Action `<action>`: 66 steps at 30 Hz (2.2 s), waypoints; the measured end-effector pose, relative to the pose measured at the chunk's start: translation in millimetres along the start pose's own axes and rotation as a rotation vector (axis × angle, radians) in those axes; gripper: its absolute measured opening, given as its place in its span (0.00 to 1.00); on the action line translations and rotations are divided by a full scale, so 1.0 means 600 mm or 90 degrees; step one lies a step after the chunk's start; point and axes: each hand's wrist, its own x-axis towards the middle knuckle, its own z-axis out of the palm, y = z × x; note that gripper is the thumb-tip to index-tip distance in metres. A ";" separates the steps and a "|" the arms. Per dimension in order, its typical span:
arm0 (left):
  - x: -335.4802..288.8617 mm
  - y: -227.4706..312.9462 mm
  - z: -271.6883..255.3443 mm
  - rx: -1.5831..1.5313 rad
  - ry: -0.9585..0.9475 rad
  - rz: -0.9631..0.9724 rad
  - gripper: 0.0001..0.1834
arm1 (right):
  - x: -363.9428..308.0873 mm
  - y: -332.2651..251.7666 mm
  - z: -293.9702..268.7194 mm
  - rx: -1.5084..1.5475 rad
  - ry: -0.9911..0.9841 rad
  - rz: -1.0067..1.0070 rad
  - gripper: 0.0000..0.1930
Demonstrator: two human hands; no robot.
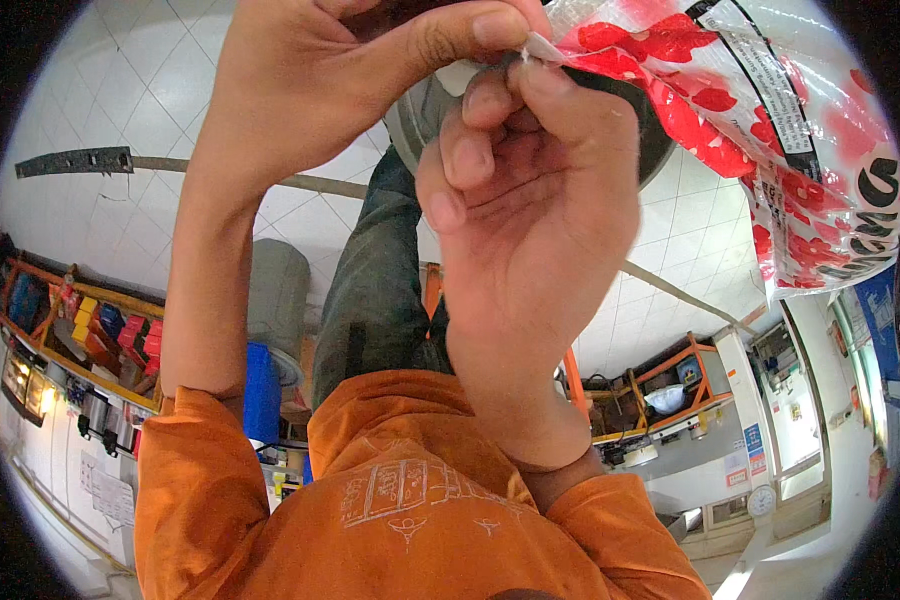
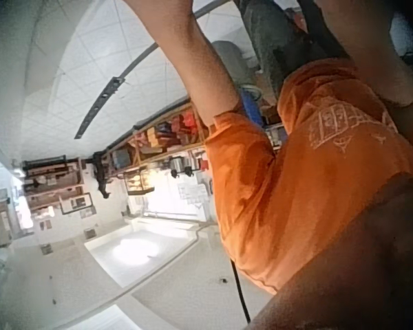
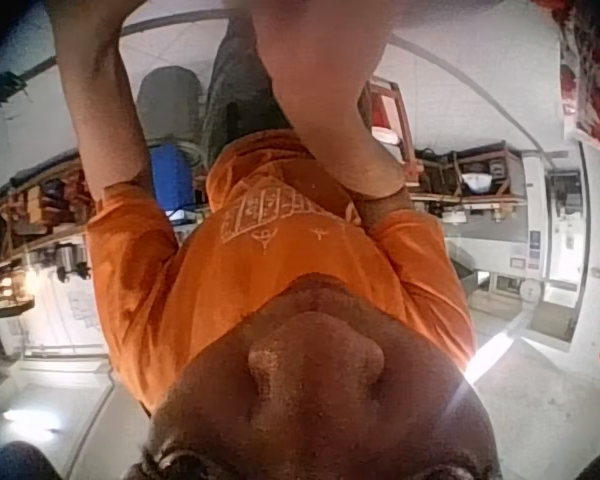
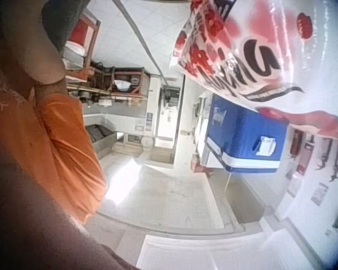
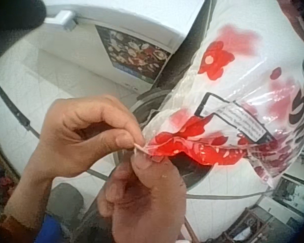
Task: Open a large bag of rice and pour it into a storage container.
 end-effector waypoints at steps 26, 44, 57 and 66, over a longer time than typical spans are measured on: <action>0.014 0.001 -0.003 0.217 0.018 0.335 0.07 | 0.028 0.004 -0.032 -0.259 -0.092 -0.235 0.03; -0.005 0.000 0.015 -0.026 0.056 -0.026 0.07 | 0.016 -0.001 -0.040 -0.438 -0.046 -0.326 0.03; -0.003 -0.005 0.007 -0.010 0.031 0.004 0.06 | 0.009 0.015 -0.035 -0.456 0.008 -0.384 0.05; 0.004 -0.002 0.003 0.022 0.000 0.030 0.05 | 0.018 0.022 -0.028 -0.390 0.014 -0.355 0.03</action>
